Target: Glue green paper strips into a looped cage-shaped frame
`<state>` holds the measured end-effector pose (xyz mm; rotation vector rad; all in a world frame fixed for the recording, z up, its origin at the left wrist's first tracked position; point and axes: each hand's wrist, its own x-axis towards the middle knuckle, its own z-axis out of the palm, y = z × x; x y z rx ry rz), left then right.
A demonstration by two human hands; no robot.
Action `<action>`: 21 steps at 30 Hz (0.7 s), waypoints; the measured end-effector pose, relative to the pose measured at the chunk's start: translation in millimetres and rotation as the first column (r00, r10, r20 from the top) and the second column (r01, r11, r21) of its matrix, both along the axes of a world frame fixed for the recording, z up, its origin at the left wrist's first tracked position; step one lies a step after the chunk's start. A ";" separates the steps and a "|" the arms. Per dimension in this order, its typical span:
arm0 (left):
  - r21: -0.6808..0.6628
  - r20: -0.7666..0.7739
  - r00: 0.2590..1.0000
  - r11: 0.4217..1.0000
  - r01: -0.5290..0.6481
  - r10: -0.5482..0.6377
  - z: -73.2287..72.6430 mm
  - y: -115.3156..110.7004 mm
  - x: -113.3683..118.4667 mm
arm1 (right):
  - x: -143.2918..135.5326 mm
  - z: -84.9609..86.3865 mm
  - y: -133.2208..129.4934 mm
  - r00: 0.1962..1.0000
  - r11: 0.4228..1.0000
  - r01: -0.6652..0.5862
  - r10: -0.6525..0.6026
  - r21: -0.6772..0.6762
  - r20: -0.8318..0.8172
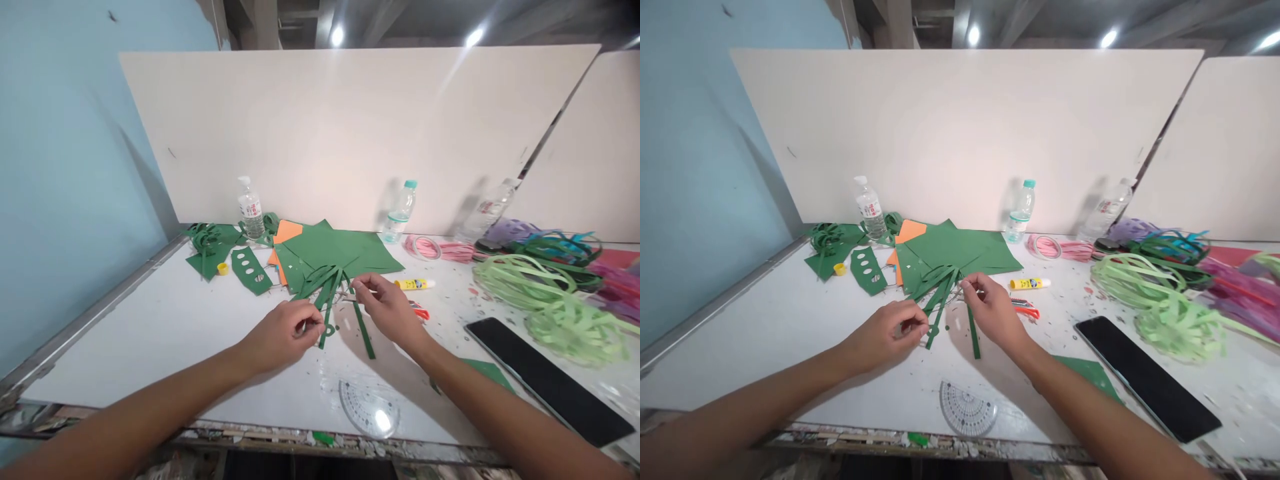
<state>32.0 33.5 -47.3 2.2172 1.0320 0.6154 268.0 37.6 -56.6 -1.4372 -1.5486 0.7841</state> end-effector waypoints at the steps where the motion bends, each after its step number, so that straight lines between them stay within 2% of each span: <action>1: -0.003 -0.028 0.999 1.000 0.017 -0.017 2.0 -2.1 -3.2 | 1.7 0.2 1.2 1.000 1.000 0.012 -0.012 0.018 0.010; 6: -0.042 -0.170 0.983 0.997 0.065 -0.071 10.7 -14.5 -37.0 | 12.6 -1.3 11.2 0.996 0.995 0.073 -0.076 0.061 0.048; 8: -0.017 -0.220 0.975 0.999 0.036 -0.039 13.8 -12.4 -51.9 | 16.9 -3.3 15.9 0.993 0.993 0.097 -0.101 0.067 0.059; 10: 0.044 -0.256 0.966 0.999 -0.011 0.022 18.4 -0.5 -62.0 | 20.1 -5.9 19.8 0.991 0.991 0.113 -0.117 0.066 0.071; 12: 0.107 -0.288 0.954 0.993 -0.055 0.084 24.9 21.6 -63.8 | 21.8 -8.6 22.6 0.989 0.992 0.111 -0.116 0.057 0.093; 16: 0.199 -0.352 0.931 0.980 -0.029 0.099 37.5 81.6 -39.1 | 22.8 -14.7 25.7 0.985 0.997 0.078 -0.080 0.021 0.152; 19: 0.206 -0.393 0.919 0.975 0.078 0.009 38.7 121.0 -4.9 | 23.6 -19.8 27.9 0.980 0.998 0.055 -0.051 -0.012 0.191; 21: 0.197 -0.417 0.906 0.967 0.161 -0.066 35.0 139.6 16.8 | 24.5 -22.6 29.4 0.977 0.999 0.040 -0.033 -0.030 0.210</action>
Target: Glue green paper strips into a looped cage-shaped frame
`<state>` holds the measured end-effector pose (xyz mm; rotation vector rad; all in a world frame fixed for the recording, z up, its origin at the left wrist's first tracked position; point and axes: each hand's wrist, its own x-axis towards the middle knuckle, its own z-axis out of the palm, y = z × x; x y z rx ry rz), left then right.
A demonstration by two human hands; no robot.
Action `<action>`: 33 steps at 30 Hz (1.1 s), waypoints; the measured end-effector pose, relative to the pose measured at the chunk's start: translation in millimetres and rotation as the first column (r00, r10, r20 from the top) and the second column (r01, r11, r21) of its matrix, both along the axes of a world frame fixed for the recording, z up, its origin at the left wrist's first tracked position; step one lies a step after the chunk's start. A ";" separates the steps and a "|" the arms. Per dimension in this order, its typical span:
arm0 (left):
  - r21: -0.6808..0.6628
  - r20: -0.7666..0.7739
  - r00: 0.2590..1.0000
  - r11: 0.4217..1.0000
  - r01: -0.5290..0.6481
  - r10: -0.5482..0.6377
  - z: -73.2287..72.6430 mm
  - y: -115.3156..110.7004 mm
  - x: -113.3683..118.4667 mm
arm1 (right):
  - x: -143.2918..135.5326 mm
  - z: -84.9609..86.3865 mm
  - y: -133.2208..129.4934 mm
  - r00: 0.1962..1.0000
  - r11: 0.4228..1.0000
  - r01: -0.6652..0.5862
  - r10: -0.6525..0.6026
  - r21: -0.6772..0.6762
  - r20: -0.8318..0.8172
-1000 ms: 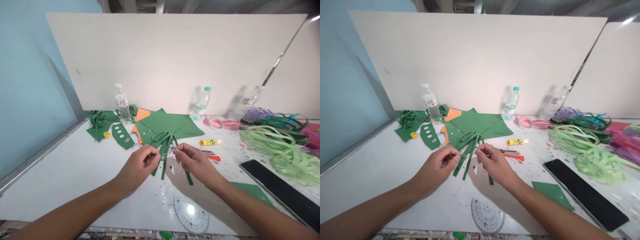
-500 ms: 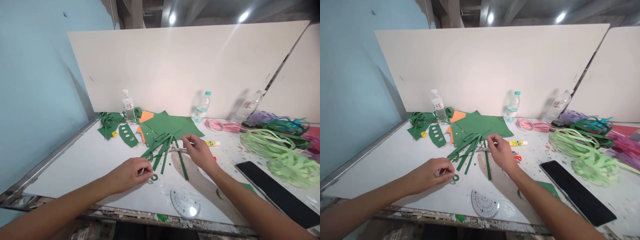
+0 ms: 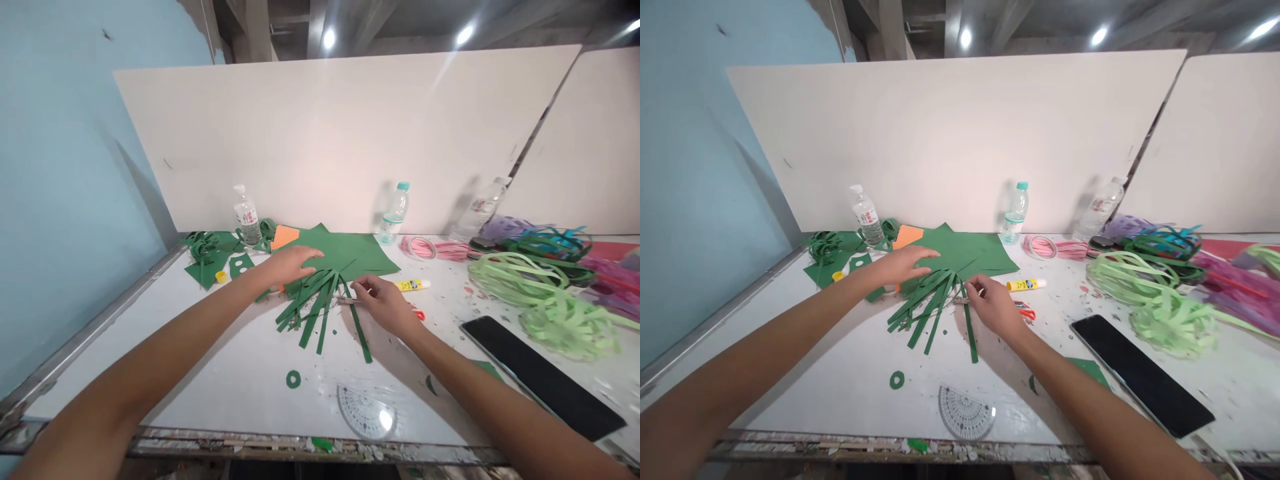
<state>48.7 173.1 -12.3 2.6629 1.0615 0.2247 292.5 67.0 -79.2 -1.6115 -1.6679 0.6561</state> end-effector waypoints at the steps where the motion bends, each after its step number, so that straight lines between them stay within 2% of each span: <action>1: -0.010 -0.019 0.999 0.999 0.030 -0.031 -2.7 7.1 8.8 | 0.5 -1.0 0.6 1.000 1.000 -0.006 0.006 -0.007 0.008; 5: -0.075 -0.052 0.989 0.989 0.131 -0.135 -14.2 24.1 28.3 | 1.1 -1.8 0.7 0.999 0.999 -0.020 0.020 -0.027 0.026; 11: -0.118 0.027 0.971 0.964 0.237 -0.236 -28.4 27.2 37.5 | -1.8 3.2 -1.6 1.000 1.000 -0.011 0.011 -0.030 0.024; 15: -0.046 0.060 0.973 0.973 0.225 -0.222 -37.8 25.4 45.8 | -2.0 5.6 -1.7 1.000 0.999 0.001 0.000 -0.039 0.025; 18: 0.044 0.095 0.981 0.985 0.165 -0.169 -34.4 21.6 43.4 | -0.9 6.1 -1.8 1.000 0.999 0.012 -0.010 -0.052 0.028; 20: 0.109 0.127 0.984 0.988 0.109 -0.122 -23.0 13.4 34.1 | -0.8 5.8 -1.8 0.999 0.998 0.017 -0.015 -0.065 0.029; 22: 0.178 0.171 0.982 0.983 0.046 -0.077 -4.0 -2.7 20.0 | -1.2 5.3 -1.5 0.999 0.997 0.020 -0.018 -0.079 0.029; 27: 0.320 0.266 0.963 0.946 -0.054 -0.035 63.9 -75.3 -18.5 | -1.7 4.7 -0.4 0.999 0.996 0.022 -0.019 -0.086 0.028; 29: 0.402 0.360 0.933 0.906 -0.130 -0.025 90.7 -104.3 -33.2 | -1.4 4.3 -0.8 0.999 0.996 0.023 -0.021 -0.082 0.029; 31: 0.398 0.452 0.882 0.856 -0.331 0.132 108.8 -123.2 -49.7 | -1.6 3.9 -1.7 0.999 0.996 0.021 -0.019 -0.081 0.029; 33: 0.296 0.429 0.828 0.810 -0.507 0.361 111.4 -129.0 -68.5 | -2.6 3.2 -2.5 0.999 0.997 0.013 -0.011 -0.077 0.034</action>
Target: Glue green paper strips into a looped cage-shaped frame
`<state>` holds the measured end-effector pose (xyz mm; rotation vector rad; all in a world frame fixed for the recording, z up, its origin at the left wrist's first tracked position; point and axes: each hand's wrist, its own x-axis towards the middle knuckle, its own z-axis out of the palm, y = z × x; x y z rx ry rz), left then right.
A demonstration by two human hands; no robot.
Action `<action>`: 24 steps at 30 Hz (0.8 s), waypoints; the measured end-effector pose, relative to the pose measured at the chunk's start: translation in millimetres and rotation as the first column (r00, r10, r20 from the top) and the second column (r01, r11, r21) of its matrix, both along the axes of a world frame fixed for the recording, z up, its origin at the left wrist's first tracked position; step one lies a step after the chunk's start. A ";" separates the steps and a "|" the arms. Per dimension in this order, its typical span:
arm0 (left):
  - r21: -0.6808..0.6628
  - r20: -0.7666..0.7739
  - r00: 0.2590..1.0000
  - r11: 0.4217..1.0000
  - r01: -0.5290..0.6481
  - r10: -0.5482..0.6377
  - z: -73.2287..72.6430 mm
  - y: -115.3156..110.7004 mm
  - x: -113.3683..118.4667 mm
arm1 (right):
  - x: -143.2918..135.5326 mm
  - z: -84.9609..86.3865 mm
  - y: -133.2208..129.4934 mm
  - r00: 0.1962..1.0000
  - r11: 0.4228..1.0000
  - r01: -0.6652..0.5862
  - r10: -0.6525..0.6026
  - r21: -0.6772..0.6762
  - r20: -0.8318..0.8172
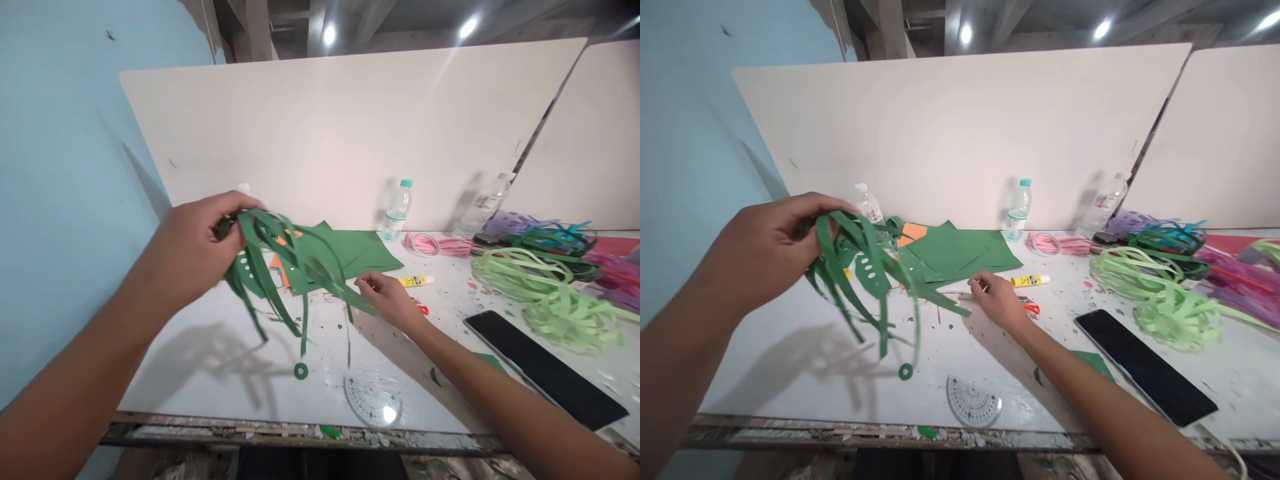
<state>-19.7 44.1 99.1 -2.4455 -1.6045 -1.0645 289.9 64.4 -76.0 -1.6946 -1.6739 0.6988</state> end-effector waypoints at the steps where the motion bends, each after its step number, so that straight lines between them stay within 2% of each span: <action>1: -0.062 -0.034 0.995 0.994 -0.093 0.091 -5.8 1.5 -9.7 | -0.7 -0.4 -0.3 1.000 1.000 -0.004 0.004 0.003 0.004; 3: -0.183 -0.173 0.972 0.964 -0.193 0.162 -30.7 9.5 -27.9 | -2.1 -1.2 -0.7 1.000 1.000 -0.009 0.009 0.012 0.015; 8: -0.312 -0.309 0.942 0.922 -0.232 0.132 -116.0 27.5 -56.8 | -3.2 -3.3 -1.1 0.999 0.998 -0.014 0.013 0.056 0.029; 9: -0.341 -0.325 0.940 0.914 -0.219 0.103 -127.1 28.7 -59.7 | -3.5 -3.5 -1.3 0.999 0.998 -0.014 0.012 0.068 0.030; 11: -0.376 -0.347 0.936 0.907 -0.188 0.051 -138.7 30.3 -63.9 | -4.6 -3.4 -2.3 0.999 0.996 -0.016 0.014 0.084 0.030; 14: -0.433 -0.354 0.932 0.897 -0.094 -0.073 -135.8 33.9 -69.5 | -8.2 -2.6 -4.5 0.999 0.995 -0.026 0.022 0.093 0.041; 18: -0.525 -0.336 0.906 0.850 0.046 -0.256 -117.5 41.2 -79.2 | -9.8 2.0 -6.3 0.996 0.993 -0.042 0.033 0.109 0.084; 24: -0.609 -0.299 0.851 0.773 0.177 -0.431 -97.8 46.3 -82.1 | 15.0 17.2 -2.1 0.965 0.992 -0.034 0.000 0.124 0.263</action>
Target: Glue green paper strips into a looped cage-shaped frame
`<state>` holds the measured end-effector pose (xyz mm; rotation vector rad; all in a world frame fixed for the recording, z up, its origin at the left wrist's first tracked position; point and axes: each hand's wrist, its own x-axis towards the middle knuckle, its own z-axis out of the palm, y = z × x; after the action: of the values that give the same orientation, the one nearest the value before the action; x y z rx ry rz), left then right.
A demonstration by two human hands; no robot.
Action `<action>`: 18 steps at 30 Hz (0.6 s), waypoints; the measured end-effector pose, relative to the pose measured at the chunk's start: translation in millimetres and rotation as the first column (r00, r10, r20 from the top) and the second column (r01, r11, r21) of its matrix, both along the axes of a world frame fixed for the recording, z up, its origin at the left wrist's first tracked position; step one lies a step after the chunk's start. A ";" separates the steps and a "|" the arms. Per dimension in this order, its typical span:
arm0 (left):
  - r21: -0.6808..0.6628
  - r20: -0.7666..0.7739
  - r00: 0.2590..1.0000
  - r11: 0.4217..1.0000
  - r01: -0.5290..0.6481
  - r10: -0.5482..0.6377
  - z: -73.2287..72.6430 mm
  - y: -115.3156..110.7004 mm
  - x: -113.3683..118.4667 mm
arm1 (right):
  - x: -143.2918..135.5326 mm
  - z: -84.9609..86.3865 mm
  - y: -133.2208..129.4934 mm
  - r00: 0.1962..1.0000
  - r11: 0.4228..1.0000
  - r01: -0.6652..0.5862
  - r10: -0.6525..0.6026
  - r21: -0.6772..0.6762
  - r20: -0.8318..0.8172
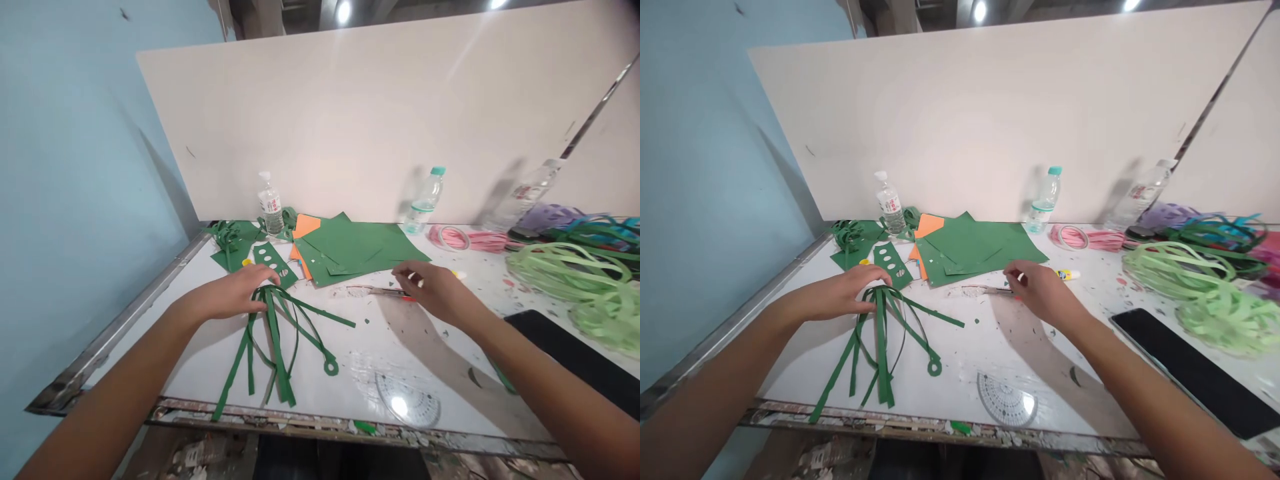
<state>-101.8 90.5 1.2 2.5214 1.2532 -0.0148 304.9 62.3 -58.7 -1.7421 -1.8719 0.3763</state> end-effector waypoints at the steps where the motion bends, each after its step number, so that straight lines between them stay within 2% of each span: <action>1: -0.013 0.006 1.000 0.999 0.031 -0.031 1.1 -0.3 1.6 | 4.5 1.1 -0.4 0.999 1.000 0.010 -0.009 -0.009 0.044; 4: -0.028 0.032 0.993 0.993 0.118 -0.117 0.5 -2.6 7.1 | 8.3 -0.8 -8.8 0.989 0.999 -0.011 0.017 -0.044 0.146; 9: 0.012 0.069 0.980 0.983 0.185 -0.186 -9.2 -9.1 14.2 | -4.3 -8.0 -33.3 0.955 0.984 -0.137 0.163 -0.118 0.247; 12: 0.071 0.096 0.975 0.979 0.193 -0.199 -20.3 -8.0 18.5 | 3.8 -5.9 -32.6 0.935 0.992 -0.072 0.104 -0.106 0.338; 15: 0.114 0.102 0.971 0.972 0.207 -0.218 -34.5 0.5 22.9 | 22.5 -3.5 -18.5 0.894 0.992 0.062 -0.007 -0.109 0.449; 18: 0.158 0.094 0.975 0.970 0.186 -0.202 -46.3 10.6 24.2 | 35.6 -6.0 -1.2 0.843 0.982 0.135 -0.044 -0.131 0.537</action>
<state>-77.6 101.1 -45.1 2.7221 0.9950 0.1747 340.5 61.1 -64.8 -2.2084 -2.1674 -0.0034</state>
